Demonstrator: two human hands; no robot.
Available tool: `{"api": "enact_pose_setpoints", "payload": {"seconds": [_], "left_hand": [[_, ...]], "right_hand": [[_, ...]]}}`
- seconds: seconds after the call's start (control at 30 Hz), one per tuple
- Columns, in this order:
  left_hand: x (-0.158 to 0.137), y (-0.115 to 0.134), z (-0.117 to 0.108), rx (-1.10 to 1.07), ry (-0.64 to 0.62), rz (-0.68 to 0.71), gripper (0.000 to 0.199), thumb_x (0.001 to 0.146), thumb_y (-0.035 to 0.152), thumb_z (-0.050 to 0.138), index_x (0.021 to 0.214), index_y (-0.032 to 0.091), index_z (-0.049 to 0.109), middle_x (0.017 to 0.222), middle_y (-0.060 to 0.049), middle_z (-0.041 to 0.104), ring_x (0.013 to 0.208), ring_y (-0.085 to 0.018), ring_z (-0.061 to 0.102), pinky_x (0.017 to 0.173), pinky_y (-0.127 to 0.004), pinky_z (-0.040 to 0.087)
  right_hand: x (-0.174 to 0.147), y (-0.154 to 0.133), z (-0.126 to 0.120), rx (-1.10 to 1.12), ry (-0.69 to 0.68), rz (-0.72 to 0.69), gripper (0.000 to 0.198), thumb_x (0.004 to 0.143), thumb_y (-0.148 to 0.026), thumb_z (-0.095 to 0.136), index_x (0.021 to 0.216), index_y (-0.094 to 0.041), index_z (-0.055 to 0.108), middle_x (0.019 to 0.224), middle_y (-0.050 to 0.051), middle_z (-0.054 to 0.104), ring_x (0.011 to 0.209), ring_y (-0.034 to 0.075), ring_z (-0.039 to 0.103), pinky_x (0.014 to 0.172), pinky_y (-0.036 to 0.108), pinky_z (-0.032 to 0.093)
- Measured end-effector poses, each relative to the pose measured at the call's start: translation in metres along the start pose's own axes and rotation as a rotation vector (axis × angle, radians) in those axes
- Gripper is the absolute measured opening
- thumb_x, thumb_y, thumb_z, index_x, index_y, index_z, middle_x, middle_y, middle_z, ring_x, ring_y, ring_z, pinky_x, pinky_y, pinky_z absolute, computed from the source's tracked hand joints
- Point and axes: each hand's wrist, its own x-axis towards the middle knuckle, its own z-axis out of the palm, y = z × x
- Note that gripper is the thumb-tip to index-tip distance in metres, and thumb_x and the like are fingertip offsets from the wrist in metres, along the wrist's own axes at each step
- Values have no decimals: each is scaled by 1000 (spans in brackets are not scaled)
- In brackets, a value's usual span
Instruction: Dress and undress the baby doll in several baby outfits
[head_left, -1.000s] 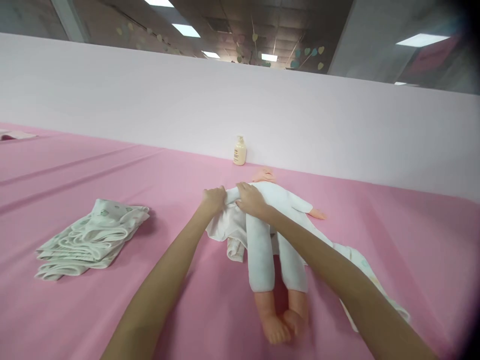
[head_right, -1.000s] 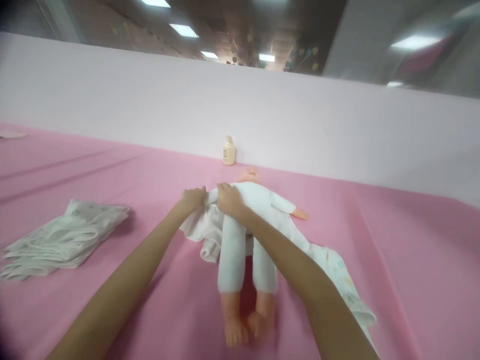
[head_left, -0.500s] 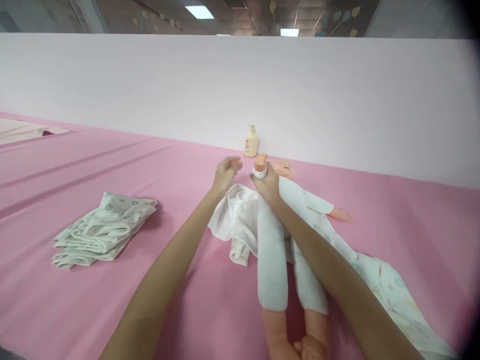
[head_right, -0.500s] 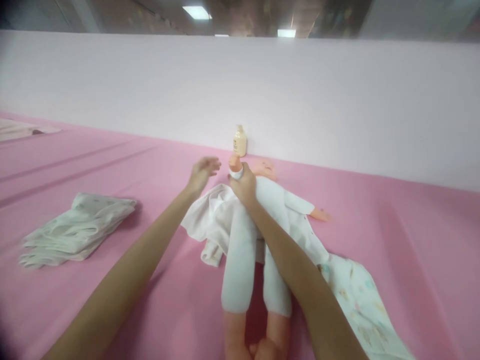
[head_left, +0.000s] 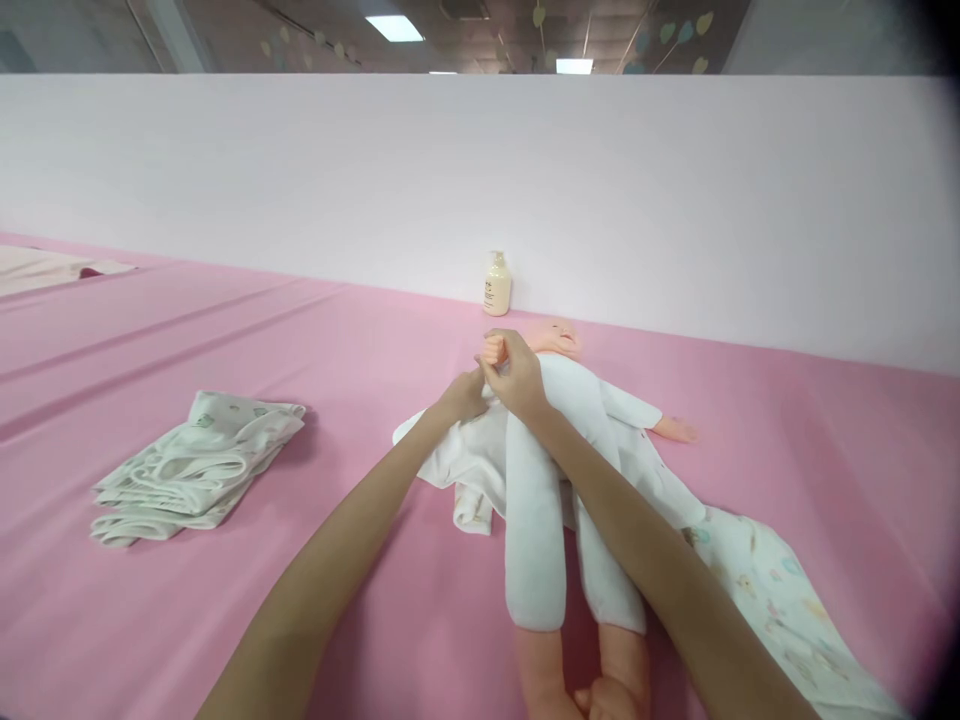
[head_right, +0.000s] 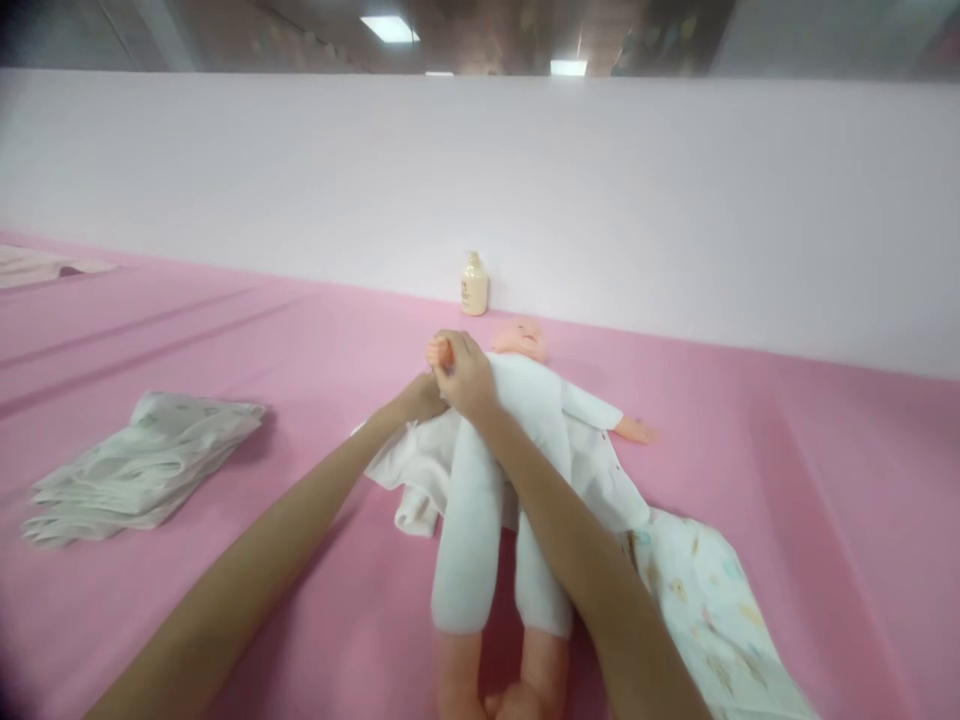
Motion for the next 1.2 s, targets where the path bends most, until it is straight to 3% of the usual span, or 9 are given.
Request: {"api": "enact_pose_setpoints", "payload": {"seconds": [0.2, 0.33, 0.43, 0.57, 0.73, 0.87, 1.03, 1.2], "left_hand": [[-11, 1, -51, 185, 191, -135, 41, 83, 13, 48, 123, 19, 57, 108, -15, 66, 99, -31, 63, 76, -37, 50], [-22, 0, -80, 172, 136, -190, 51, 72, 7, 59, 122, 19, 59, 121, -10, 62, 110, -28, 59, 86, -33, 49], [-30, 4, -91, 166, 70, -195, 51, 71, 11, 65, 121, 21, 59, 124, -8, 60, 113, -26, 57, 90, -31, 48], [-39, 15, -96, 218, 22, -170, 60, 78, 17, 65, 134, 19, 46, 126, -12, 58, 115, -27, 56, 90, -33, 47], [-42, 27, -92, 214, 92, -78, 64, 82, 22, 61, 141, 16, 36, 118, -15, 61, 110, -28, 59, 87, -33, 48], [-43, 32, -87, 221, 103, -68, 68, 75, 11, 60, 140, 15, 38, 112, -14, 64, 104, -28, 61, 81, -32, 49], [-45, 33, -78, 154, 1, -78, 64, 74, 11, 55, 137, 11, 42, 113, -17, 64, 104, -29, 62, 79, -32, 49], [-45, 33, -77, 77, -30, -64, 68, 72, 10, 54, 138, 8, 38, 118, -18, 62, 110, -28, 60, 85, -30, 47]], "right_hand": [[-9, -14, 4, -396, -450, -14, 24, 83, -9, 42, 105, -15, 50, 98, 9, 59, 88, 22, 55, 77, 30, 45], [-8, -25, 18, -711, -623, -19, 26, 88, -6, 38, 110, -14, 50, 101, 13, 58, 92, 25, 54, 83, 34, 43], [-7, -29, 27, -832, -647, 25, 28, 88, -4, 37, 111, -13, 49, 101, 15, 57, 94, 26, 55, 86, 38, 42], [-10, -30, 33, -898, -546, 165, 29, 92, -6, 31, 111, -14, 50, 104, 15, 58, 97, 28, 55, 91, 49, 41], [-13, -33, 38, -930, -488, 294, 29, 91, -22, 45, 117, -13, 51, 115, 17, 56, 111, 39, 50, 101, 70, 22], [-13, -36, 37, -928, -613, 366, 40, 92, -16, 36, 130, -12, 47, 130, 18, 50, 129, 43, 35, 102, 72, 19], [-14, -38, 26, -864, -860, 349, 53, 91, -21, 37, 142, -8, 35, 148, 19, 34, 140, 39, 18, 108, 67, 16], [-11, -33, 22, -733, -836, 408, 60, 94, -26, 29, 148, -2, 22, 153, 19, 25, 142, 38, 16, 111, 60, 18]]}}
